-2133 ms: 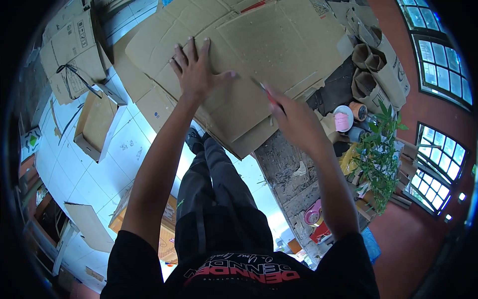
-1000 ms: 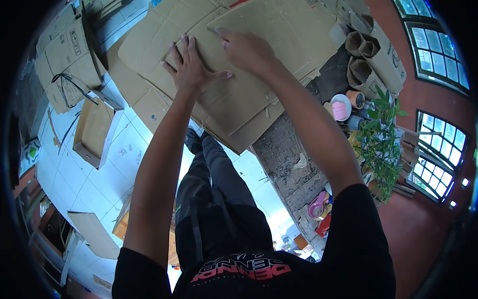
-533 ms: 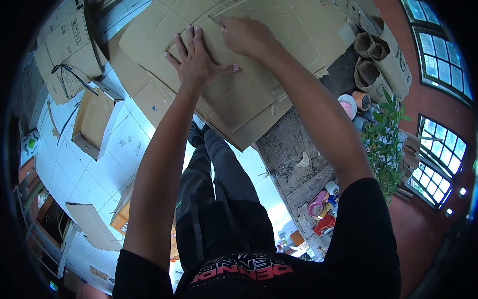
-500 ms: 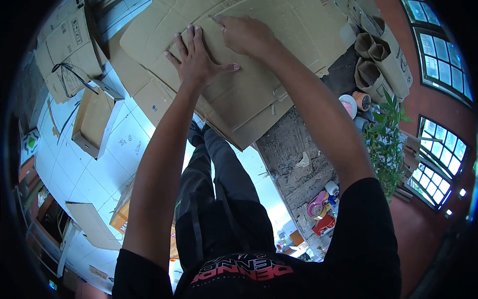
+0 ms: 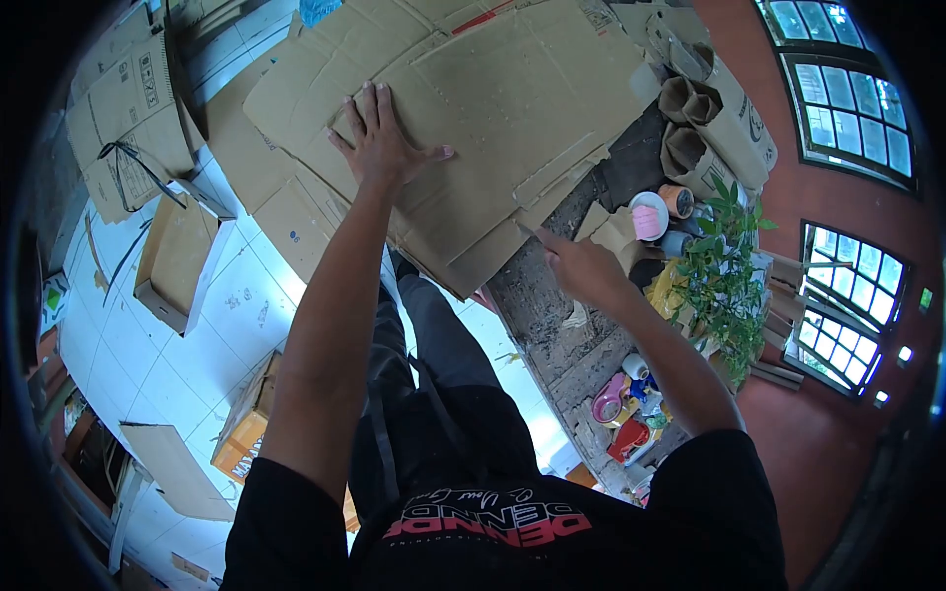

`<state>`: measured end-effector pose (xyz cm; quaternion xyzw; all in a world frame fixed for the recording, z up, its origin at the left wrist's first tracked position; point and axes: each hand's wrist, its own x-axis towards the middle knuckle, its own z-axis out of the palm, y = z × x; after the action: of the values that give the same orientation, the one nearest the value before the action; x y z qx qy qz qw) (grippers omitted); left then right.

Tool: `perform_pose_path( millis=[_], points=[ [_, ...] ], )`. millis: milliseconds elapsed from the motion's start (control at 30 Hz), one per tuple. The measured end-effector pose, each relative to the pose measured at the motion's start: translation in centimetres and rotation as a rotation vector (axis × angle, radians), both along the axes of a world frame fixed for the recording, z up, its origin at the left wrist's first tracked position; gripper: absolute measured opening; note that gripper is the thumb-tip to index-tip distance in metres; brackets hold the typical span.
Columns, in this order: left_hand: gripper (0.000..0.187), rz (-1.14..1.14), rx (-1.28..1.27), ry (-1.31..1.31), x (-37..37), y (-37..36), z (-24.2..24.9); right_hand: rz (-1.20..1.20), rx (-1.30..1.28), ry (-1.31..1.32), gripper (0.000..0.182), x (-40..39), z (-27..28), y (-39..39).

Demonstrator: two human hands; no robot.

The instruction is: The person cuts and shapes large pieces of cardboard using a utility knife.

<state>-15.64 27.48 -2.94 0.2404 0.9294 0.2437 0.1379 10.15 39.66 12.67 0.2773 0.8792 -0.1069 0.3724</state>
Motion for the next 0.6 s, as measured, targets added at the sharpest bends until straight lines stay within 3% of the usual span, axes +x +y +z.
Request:
perform_pose_path(
  millis=[100,200,233,333,400,500,600],
  points=[
    [0.129,0.03,0.109,-0.03,-0.6,-0.6,0.7,-0.04,-0.049,0.217,0.048,-0.2,0.8,1.0],
    [0.104,0.172,0.344,0.003,-1.2,-2.5,-0.2,-0.056,-0.127,0.44,0.049,-6.2,1.5,0.7],
    [0.096,0.236,0.443,0.032,-1.4,-3.0,-0.6,-0.039,-0.092,0.388,0.048,-8.7,1.6,0.4],
    [0.084,0.338,0.22,-0.115,-1.2,-3.6,2.2,0.06,-0.031,0.421,0.047,-14.6,-2.2,1.3],
    [0.084,0.303,0.218,-0.147,-1.8,-3.3,2.1,0.102,-0.004,0.558,0.049,-17.6,-5.1,2.1],
    [0.087,0.196,0.194,-0.11,-2.2,-2.4,1.2,0.092,0.059,0.481,0.047,-20.7,-5.1,1.8],
    [0.098,0.045,0.075,0.12,-1.6,-1.8,0.7,0.064,0.085,0.48,0.046,-21.0,-5.9,2.1]
  ],
)
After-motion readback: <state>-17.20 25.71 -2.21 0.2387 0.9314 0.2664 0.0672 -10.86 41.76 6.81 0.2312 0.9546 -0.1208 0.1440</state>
